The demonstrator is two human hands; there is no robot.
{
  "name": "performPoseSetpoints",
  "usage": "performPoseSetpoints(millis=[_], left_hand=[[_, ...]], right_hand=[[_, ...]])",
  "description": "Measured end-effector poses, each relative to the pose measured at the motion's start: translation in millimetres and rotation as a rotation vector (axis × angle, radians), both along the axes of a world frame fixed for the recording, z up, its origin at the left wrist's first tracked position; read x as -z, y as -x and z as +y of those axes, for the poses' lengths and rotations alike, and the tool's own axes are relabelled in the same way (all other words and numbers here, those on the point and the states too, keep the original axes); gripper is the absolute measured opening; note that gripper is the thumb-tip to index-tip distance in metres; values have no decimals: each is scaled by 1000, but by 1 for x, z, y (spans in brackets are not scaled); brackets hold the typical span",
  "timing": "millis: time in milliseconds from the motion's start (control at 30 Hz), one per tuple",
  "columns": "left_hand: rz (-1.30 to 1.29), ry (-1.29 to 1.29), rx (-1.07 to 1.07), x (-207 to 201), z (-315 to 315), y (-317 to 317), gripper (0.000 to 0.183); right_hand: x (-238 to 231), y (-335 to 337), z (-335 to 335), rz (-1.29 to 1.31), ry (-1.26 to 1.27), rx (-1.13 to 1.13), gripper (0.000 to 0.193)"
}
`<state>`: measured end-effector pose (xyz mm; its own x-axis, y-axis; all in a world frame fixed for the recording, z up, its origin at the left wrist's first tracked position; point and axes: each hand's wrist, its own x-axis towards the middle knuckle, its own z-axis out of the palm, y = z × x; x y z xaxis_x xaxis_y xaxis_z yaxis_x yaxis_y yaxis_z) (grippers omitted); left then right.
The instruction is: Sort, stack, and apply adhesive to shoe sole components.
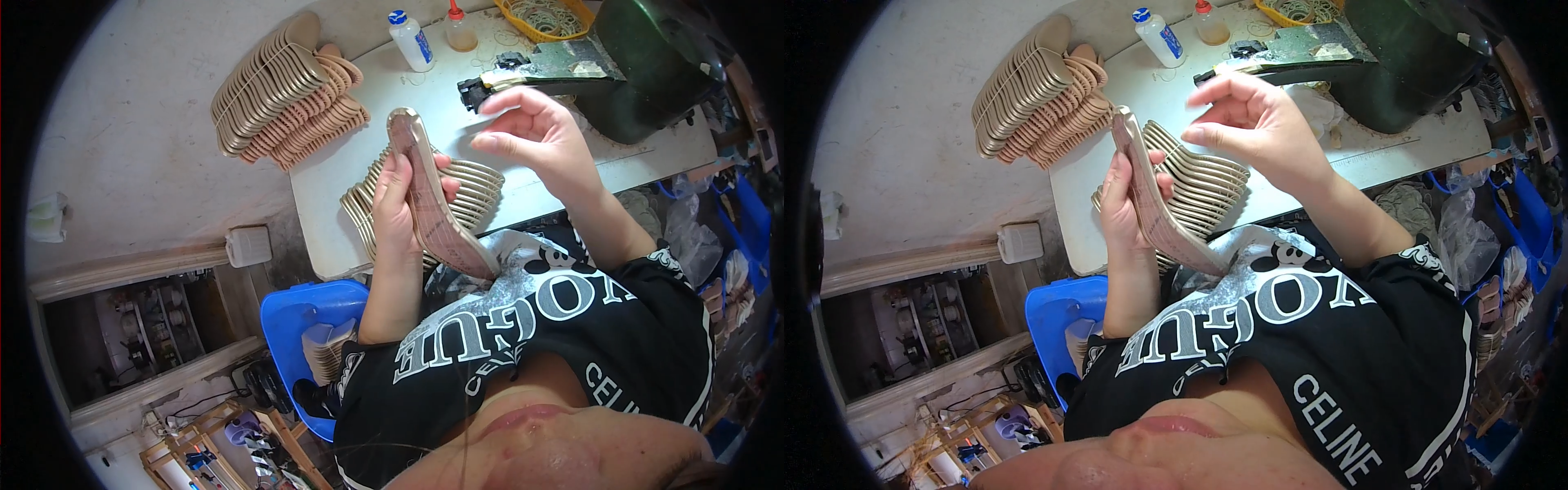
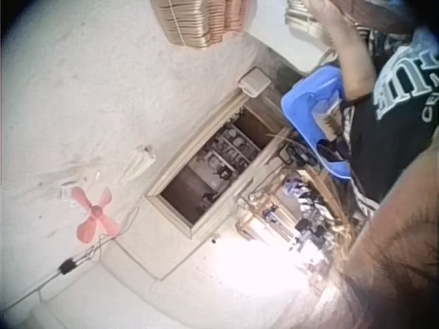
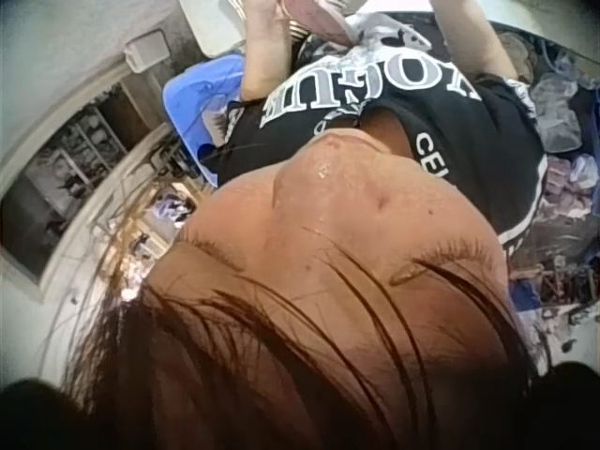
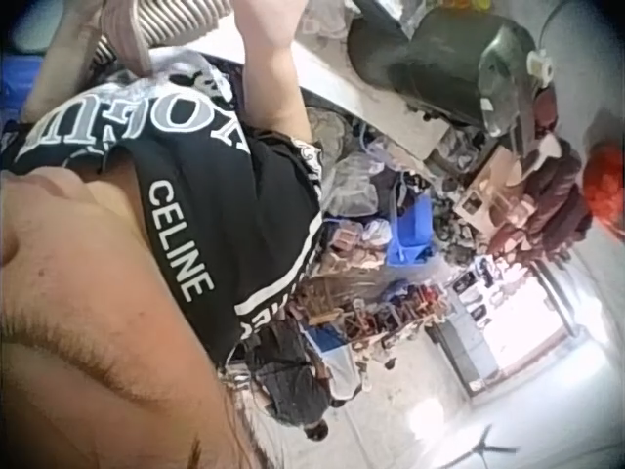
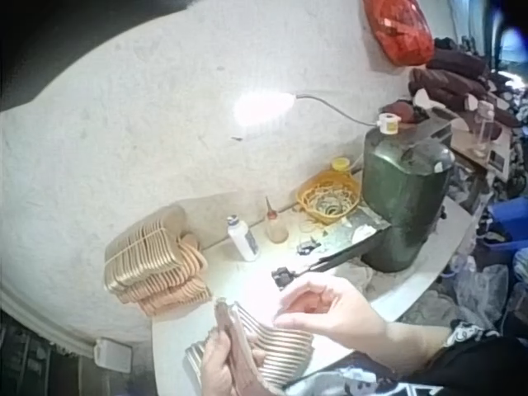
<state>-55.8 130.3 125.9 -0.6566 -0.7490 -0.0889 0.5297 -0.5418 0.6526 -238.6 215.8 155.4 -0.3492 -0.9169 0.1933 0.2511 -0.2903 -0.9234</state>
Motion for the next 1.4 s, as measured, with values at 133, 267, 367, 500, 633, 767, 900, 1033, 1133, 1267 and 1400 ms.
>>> performPoseSetpoints(millis=[133,267,367,500,633,767,900,1033,1133,1267,1400], left_hand=[[121,60,169,15,-1,-6,32],[275,24,323,10,6,-2,39],[319,14,376,8,8,0,43],[221,175,317,-10,12,-1,44],[260,324,264,-25,6,-9,45],[-416,1183,-291,-29,-6,-16,31],[-618,1734,-522,-29,-11,-15,25],[-746,1735,-657,-13,-9,-14,38],[-759,1192,-956,-2,7,-9,63],[-53,183,-291,-15,11,-7,57],[-49,137,-328,-14,17,2,63]], right_hand=[[10,2,0,-67,-62,-303,15],[7,-15,-6,-117,81,-215,18],[-8,-12,-3,-195,6,-375,18],[-7,-21,-6,-93,86,-297,17],[-16,-27,-2,-35,129,-108,15],[-10,-28,6,-116,29,-385,17],[-11,-45,11,-141,-16,-442,20],[-4,-49,9,-251,-46,-440,19],[0,-53,10,-171,-52,-277,16],[13,-52,5,469,128,-54,12],[26,-64,-1,717,217,9,16]])
